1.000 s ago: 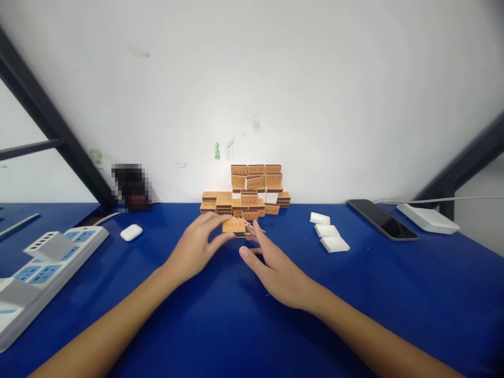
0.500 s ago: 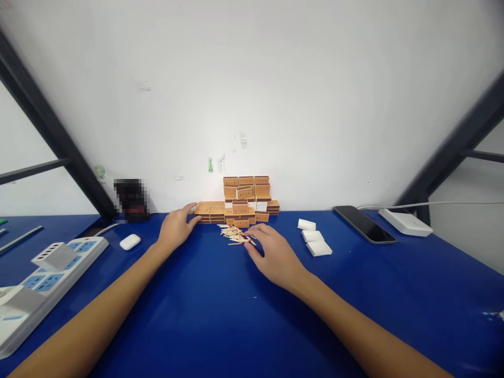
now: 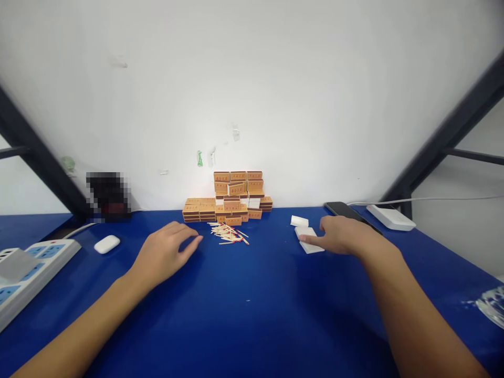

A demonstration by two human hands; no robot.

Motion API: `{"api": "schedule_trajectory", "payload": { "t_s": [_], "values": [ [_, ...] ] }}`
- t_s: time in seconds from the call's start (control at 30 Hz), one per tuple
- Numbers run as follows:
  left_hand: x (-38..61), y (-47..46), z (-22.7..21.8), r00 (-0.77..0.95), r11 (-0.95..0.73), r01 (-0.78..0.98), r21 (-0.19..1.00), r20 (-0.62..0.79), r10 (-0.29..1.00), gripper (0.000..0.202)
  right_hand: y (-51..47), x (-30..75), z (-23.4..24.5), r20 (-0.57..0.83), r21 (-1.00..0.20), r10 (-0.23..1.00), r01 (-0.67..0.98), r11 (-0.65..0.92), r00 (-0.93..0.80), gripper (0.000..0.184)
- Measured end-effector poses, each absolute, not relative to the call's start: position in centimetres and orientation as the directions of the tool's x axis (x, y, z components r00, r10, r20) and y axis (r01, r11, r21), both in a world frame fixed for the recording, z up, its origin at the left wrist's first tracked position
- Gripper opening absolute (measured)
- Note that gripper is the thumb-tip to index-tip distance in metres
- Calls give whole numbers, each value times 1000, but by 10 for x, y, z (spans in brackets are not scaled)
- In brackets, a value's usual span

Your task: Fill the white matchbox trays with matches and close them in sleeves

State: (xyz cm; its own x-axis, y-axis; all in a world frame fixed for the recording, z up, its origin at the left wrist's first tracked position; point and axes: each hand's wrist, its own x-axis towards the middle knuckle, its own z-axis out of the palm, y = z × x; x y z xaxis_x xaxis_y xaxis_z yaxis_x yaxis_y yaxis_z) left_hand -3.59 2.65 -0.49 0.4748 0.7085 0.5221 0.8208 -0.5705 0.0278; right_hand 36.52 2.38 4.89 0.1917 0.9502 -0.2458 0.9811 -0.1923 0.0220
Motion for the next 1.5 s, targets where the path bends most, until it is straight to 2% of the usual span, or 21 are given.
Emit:
{"api": "schedule_trajectory", "payload": {
  "t_s": [0.07, 0.17, 0.23, 0.37, 0.47, 0.53, 0.6, 0.7, 0.77, 0.83, 0.93, 1.03, 1.13, 1.37, 1.5],
  "values": [
    [-32, 22, -6, 580, -658, 753, 25, 448, 681, 31, 25, 357, 42, -230, 45, 958, 985, -166, 172, 55],
    [-29, 19, -7, 665, -725, 688, 12, 388, 637, 29, 27, 345, 33, -193, 117, 966, 981, -153, 173, 41],
    [-27, 18, -8, 685, -744, 668, 4, 388, 617, 28, 27, 340, 29, -168, 157, 971, 977, -143, 169, 33],
    [-26, 18, -12, 693, -744, 668, 16, 352, 629, 27, 25, 334, 24, -192, 153, 977, 986, -68, 97, 42],
    [-22, 16, -17, 685, -743, 666, 67, 339, 645, 27, 20, 318, 16, -171, 14, 985, 999, 41, -38, 63],
    [-17, 13, -19, 669, -744, 657, 125, 358, 651, 27, 15, 299, 8, -134, -112, 979, 984, 140, -155, 65],
    [-11, 9, -21, 667, -754, 633, 175, 372, 646, 32, 7, 275, 0, -74, -214, 960, 945, 248, -269, 57],
    [-3, 3, -22, 664, -767, 599, 231, 393, 637, 55, -5, 242, -9, 28, -356, 927, 863, 359, -374, 50],
    [-1, 1, -23, 658, -756, 602, 257, 376, 653, 53, -7, 230, -12, 84, -459, 911, 796, 395, -404, 38],
    [-1, 0, -25, 651, -737, 613, 284, 348, 675, 37, -1, 229, -13, 152, -503, 909, 762, 409, -388, 24],
    [-3, 1, -26, 629, -716, 623, 316, 341, 698, 25, 19, 239, -15, 259, -463, 897, 769, 441, -358, 15],
    [-4, 2, -26, 617, -710, 625, 325, 351, 704, 31, 42, 244, -20, 272, -438, 862, 742, 507, -428, 16],
    [-4, 3, -26, 624, -718, 613, 329, 356, 696, 31, 54, 240, -23, 237, -433, 851, 733, 525, -469, 11],
    [-5, 3, -25, 624, -715, 610, 342, 349, 699, 27, 50, 250, -14, 122, -388, 867, 781, 490, -483, 19],
    [-4, 2, -27, 611, -700, 616, 362, 341, 714, 37, 43, 267, -2, 72, -366, 879, 808, 462, -470, 18]
  ]
}}
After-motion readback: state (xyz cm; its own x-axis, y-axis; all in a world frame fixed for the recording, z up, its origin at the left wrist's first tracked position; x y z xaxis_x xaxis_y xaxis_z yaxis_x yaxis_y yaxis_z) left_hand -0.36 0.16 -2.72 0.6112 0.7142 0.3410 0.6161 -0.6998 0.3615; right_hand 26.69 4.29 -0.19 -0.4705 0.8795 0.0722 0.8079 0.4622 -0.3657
